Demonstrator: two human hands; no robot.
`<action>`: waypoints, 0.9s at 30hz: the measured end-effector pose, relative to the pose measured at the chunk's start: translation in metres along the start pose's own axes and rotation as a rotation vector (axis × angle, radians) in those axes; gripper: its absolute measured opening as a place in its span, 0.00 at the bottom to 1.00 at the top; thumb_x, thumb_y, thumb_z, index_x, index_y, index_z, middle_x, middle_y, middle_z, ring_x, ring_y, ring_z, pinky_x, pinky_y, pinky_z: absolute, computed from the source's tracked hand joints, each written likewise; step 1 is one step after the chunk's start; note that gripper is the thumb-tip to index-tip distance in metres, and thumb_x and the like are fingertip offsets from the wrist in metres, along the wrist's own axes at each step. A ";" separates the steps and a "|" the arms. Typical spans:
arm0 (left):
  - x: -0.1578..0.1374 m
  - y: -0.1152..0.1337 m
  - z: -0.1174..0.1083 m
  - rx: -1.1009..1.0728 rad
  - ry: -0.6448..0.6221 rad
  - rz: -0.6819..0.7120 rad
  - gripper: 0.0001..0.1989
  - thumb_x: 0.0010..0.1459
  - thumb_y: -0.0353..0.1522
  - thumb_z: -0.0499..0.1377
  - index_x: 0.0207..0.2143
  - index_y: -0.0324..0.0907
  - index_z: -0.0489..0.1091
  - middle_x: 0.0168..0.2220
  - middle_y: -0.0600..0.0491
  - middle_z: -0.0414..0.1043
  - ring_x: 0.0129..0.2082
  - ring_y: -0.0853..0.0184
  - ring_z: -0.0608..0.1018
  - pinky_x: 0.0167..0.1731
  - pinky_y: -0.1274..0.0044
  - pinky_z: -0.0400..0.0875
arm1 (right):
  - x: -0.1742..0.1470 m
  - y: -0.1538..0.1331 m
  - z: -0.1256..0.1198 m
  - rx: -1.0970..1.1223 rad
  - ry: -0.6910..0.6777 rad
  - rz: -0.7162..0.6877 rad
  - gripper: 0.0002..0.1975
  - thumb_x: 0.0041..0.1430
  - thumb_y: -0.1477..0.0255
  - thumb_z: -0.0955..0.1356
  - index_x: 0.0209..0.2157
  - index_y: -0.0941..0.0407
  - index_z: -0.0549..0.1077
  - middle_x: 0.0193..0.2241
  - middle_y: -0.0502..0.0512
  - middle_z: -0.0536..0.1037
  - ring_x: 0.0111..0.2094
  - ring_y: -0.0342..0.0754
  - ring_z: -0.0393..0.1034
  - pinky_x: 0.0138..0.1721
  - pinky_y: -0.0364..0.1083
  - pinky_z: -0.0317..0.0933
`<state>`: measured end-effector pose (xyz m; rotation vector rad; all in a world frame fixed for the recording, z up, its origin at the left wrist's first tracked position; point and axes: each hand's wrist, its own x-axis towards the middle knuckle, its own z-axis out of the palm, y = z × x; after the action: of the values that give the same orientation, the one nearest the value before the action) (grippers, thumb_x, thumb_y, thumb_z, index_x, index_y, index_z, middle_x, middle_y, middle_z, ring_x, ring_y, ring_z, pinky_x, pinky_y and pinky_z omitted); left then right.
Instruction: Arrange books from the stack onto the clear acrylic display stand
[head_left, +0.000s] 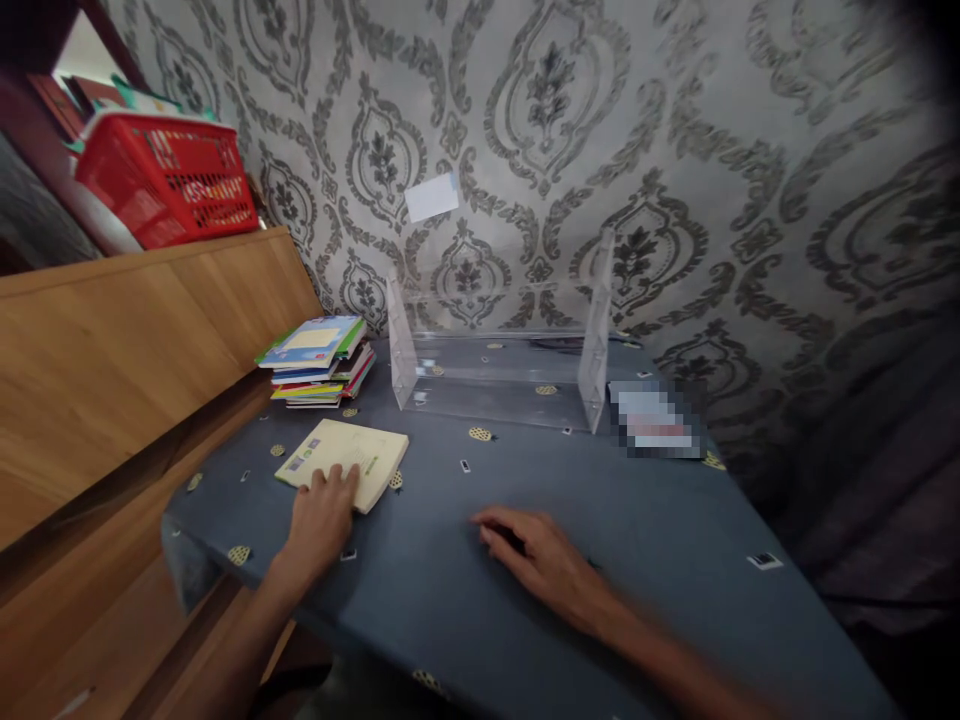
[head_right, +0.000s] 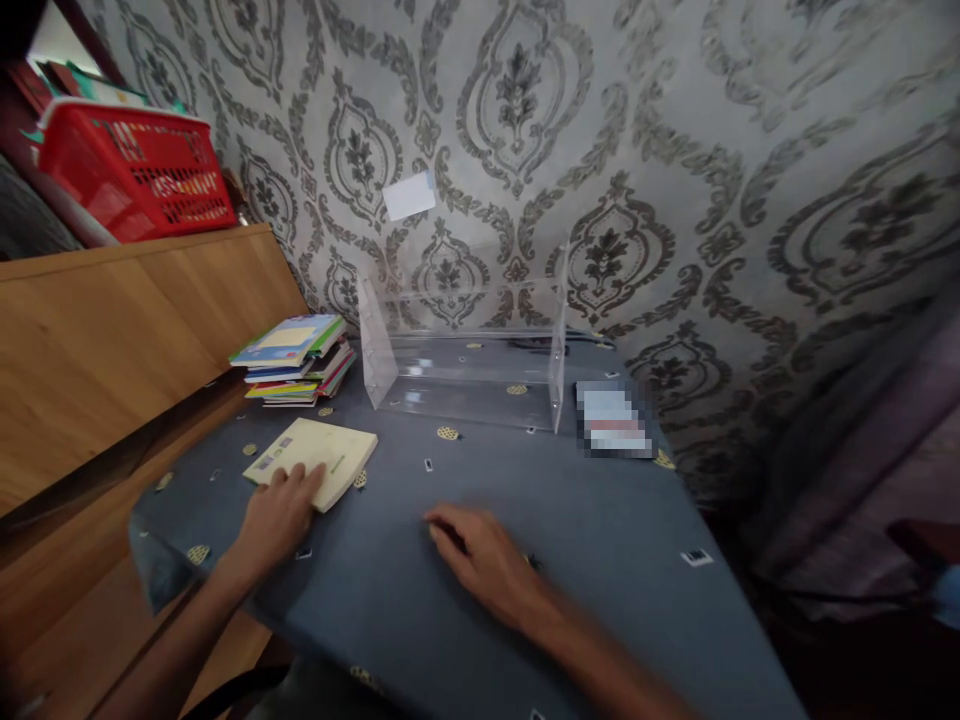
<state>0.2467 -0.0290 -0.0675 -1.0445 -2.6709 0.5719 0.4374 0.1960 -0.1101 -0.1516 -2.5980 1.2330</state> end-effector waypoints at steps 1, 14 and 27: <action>0.001 -0.007 0.004 -0.033 -0.026 0.023 0.29 0.60 0.22 0.48 0.63 0.41 0.64 0.52 0.38 0.71 0.50 0.49 0.74 0.44 0.61 0.71 | 0.001 -0.001 0.000 -0.001 0.005 0.000 0.17 0.67 0.64 0.60 0.45 0.53 0.77 0.38 0.57 0.82 0.39 0.52 0.75 0.47 0.51 0.66; 0.165 -0.133 0.082 -2.012 0.116 -0.801 0.14 0.64 0.36 0.61 0.49 0.38 0.70 0.47 0.47 0.73 0.44 0.63 0.78 0.42 0.69 0.76 | 0.016 -0.002 0.006 0.038 0.041 0.114 0.21 0.64 0.57 0.60 0.41 0.54 0.78 0.28 0.56 0.79 0.29 0.50 0.74 0.34 0.47 0.67; 0.206 -0.131 0.100 -2.519 0.272 -0.760 0.17 0.59 0.24 0.53 0.50 0.41 0.69 0.48 0.42 0.77 0.54 0.54 0.78 0.55 0.53 0.70 | 0.020 -0.004 0.004 0.141 0.056 0.247 0.23 0.62 0.54 0.61 0.42 0.55 0.78 0.27 0.55 0.78 0.27 0.48 0.72 0.31 0.47 0.67</action>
<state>-0.0147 -0.0036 -0.0895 0.1617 -1.7163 -2.9955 0.4171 0.1940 -0.1058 -0.4848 -2.4902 1.4664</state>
